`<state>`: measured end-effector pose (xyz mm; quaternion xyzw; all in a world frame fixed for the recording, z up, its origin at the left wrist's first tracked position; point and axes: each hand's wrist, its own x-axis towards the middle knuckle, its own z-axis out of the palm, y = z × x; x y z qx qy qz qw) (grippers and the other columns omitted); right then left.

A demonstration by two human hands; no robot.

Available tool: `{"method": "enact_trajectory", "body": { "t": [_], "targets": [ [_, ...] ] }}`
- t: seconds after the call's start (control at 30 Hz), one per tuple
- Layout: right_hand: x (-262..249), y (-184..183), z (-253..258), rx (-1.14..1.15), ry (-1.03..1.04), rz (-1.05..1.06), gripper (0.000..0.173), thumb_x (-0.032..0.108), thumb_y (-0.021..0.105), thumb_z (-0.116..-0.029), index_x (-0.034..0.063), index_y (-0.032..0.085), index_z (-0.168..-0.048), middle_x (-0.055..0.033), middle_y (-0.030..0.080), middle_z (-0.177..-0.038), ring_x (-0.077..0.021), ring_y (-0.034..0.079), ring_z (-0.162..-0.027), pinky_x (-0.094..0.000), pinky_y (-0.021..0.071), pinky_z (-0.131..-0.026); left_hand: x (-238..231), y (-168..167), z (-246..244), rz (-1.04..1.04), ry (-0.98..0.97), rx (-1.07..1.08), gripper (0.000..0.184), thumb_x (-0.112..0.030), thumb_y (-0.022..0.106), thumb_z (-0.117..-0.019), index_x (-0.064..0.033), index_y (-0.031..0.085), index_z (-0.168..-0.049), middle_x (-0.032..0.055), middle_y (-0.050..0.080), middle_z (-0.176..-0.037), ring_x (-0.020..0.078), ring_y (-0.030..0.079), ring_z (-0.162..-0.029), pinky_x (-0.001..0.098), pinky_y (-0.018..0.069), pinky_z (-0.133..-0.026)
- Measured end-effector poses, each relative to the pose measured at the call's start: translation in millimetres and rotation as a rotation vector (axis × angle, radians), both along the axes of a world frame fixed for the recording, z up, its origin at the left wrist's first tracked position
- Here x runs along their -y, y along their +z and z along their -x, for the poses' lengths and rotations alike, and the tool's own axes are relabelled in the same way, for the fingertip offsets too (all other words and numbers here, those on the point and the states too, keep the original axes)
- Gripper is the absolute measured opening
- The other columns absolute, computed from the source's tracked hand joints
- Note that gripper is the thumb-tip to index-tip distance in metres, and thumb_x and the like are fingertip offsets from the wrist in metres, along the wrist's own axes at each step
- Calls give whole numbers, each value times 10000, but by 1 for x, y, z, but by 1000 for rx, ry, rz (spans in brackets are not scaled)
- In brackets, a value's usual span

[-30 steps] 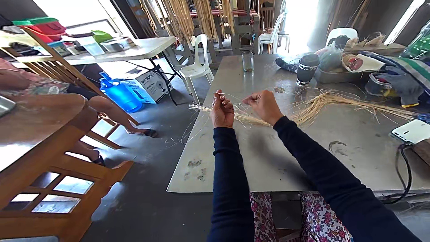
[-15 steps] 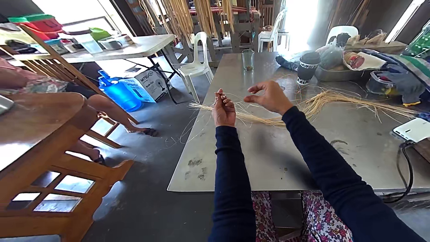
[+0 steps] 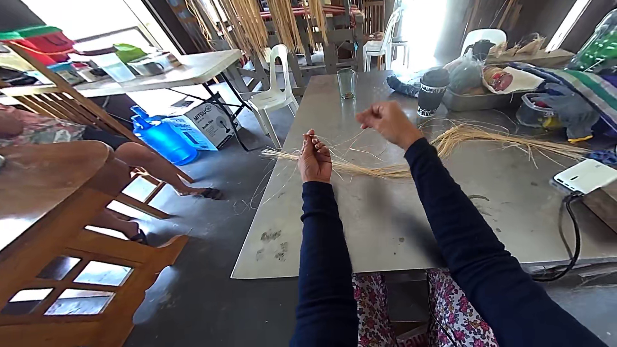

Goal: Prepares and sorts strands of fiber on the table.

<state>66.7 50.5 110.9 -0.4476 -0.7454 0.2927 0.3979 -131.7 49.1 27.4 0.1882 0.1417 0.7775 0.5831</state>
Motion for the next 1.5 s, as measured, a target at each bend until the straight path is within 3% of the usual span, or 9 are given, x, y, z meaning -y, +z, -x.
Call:
{"method": "enact_trajectory", "body": {
  "t": [0.13, 0.23, 0.43, 0.6, 1.07, 1.2, 1.3, 1.4, 1.5],
  "targets": [
    [2, -17, 30, 311, 98, 36, 490, 417, 806, -884, -2, 732, -1126, -164, 728, -967, -295, 686, -904, -542, 526, -876, 0, 0, 1, -15, 11, -21, 259, -175, 359, -1126, -135, 601, -1043, -73, 592, -729, -4, 578, -587, 125, 515, -584],
    [0, -22, 37, 333, 113, -4, 252, 266, 762, -931, 19, 767, -978, -138, 732, -925, -275, 685, -899, -532, 517, -857, 0, -1, 2, -13, 16, -18, 268, -180, 356, -1126, -137, 603, -1032, -76, 593, -727, -4, 578, -588, 130, 516, -586],
    [8, 9, -14, -235, 75, 96, 132, 69, 625, -1009, -35, 705, -995, -48, 742, -855, -66, 689, -752, -260, 569, -739, -4, -11, 9, 10, 30, 23, 291, -206, 324, -1134, -156, 588, -1021, -97, 581, -706, -27, 561, -573, 109, 495, -574],
    [19, 30, -70, -440, -60, 69, 127, 84, 596, -1028, 28, 674, -944, 34, 663, -721, -50, 626, -595, -249, 587, -644, -6, -13, 9, 54, 43, 30, 301, -217, 317, -1137, -155, 584, -1014, -96, 577, -700, -32, 557, -566, 97, 488, -570],
    [64, 37, -184, -835, -512, -197, 183, 130, 571, -1044, 94, 668, -892, 29, 646, -690, -93, 637, -608, -285, 594, -655, -7, -19, 11, 85, 98, 26, 290, -181, 336, -1130, -142, 589, -995, -82, 595, -704, -29, 581, -581, 95, 500, -579],
    [54, 25, -192, -736, -566, -205, 137, 129, 588, -1031, 99, 663, -920, 75, 607, -674, -3, 464, -482, -171, 412, -464, -3, -13, 8, 201, 88, -21, 281, -182, 331, -1129, -140, 582, -1010, -78, 605, -726, -41, 577, -580, 87, 495, -566],
    [48, 24, -188, -551, -606, -189, 105, 127, 629, -1012, 59, 688, -957, 63, 628, -716, 11, 434, -494, -168, 358, -460, 3, 2, 10, 480, 29, -493, 168, -240, 454, -1106, -102, 544, -1073, -41, 650, -771, -15, 598, -585, 129, 517, -558],
    [46, 28, -179, -336, -578, -154, 128, 143, 664, -997, 25, 714, -999, 19, 671, -792, -5, 493, -562, -193, 418, -536, 37, 43, 7, 666, -140, -1375, 549, -463, 525, -1064, 70, 630, -1143, 108, 700, -855, 122, 659, -656, 280, 563, -652],
    [41, 33, -167, -221, -476, -129, 134, 137, 685, -983, 10, 728, -975, 8, 647, -738, -22, 483, -562, -213, 423, -560, 85, 91, -4, 385, -384, -1827, 454, -356, 517, -1082, 34, 719, -967, 99, 730, -751, 135, 661, -569, 294, 541, -540]
  ]
}}
